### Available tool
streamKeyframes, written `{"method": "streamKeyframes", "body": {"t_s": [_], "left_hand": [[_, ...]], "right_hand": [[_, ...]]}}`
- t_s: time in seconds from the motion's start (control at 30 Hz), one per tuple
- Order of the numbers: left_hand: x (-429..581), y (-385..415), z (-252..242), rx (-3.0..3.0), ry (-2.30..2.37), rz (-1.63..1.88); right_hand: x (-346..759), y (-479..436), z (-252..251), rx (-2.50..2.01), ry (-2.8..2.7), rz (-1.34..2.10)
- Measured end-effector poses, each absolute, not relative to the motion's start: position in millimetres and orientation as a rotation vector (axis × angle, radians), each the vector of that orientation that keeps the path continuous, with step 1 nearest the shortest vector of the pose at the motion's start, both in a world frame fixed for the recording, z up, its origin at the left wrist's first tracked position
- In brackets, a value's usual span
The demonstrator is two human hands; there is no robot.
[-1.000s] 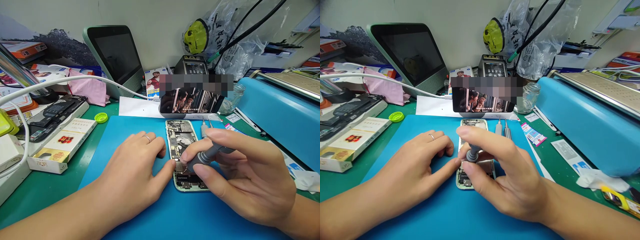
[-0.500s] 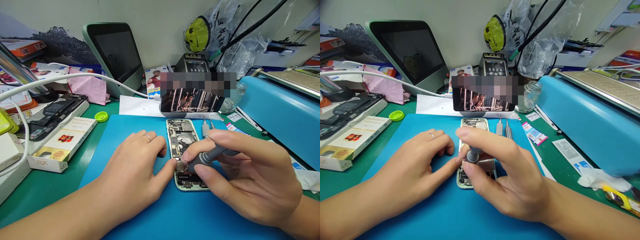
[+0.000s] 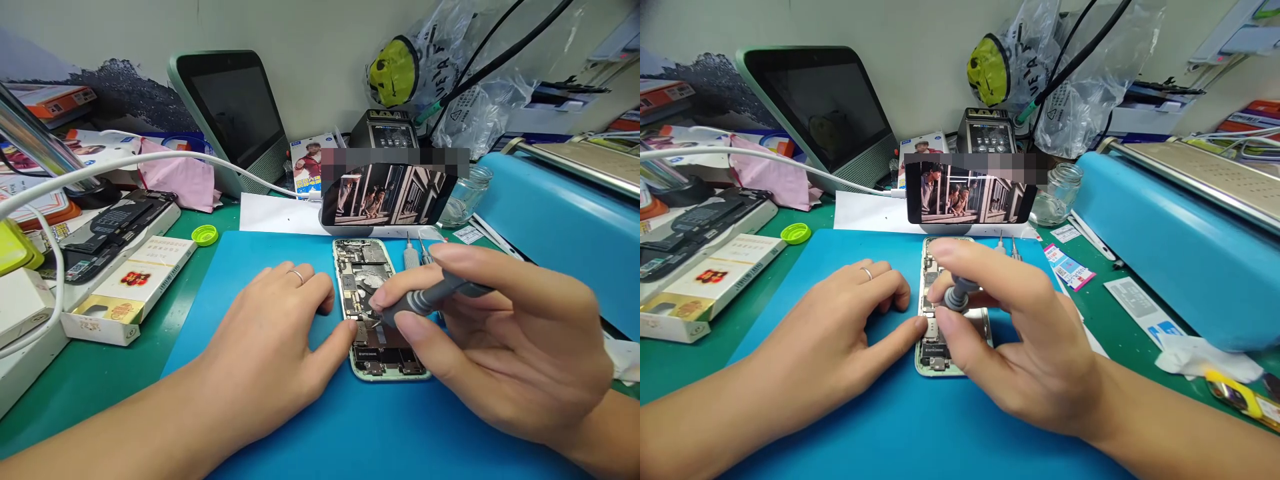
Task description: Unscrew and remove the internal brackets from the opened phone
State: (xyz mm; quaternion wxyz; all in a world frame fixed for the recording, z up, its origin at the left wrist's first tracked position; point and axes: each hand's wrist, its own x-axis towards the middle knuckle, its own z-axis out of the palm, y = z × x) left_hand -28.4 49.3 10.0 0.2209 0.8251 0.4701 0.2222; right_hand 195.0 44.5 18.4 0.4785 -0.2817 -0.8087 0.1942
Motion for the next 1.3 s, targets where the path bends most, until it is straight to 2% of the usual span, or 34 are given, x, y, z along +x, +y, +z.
{"method": "streamKeyframes", "body": {"t_s": [0.43, 0.8, 1.1, 1.3], "left_hand": [[-28.3, 48.9, 8.5, 2.292, 1.289, 0.636], [-27.2, 46.1, 6.2, 2.219, 1.285, 0.617], [-27.6, 44.8, 7.1, 2.223, 1.300, 0.588], [-27.4, 44.3, 7.0, 2.222, 1.299, 0.577]], "right_hand": [[191.4, 47.7, 12.6, -0.646, -2.046, 0.495], [197.0, 46.5, 25.4, -0.413, -2.297, 0.269], [204.2, 41.2, 15.7, -0.638, -2.140, 0.340], [200.7, 41.3, 25.9, -0.556, -2.177, 0.386]]}}
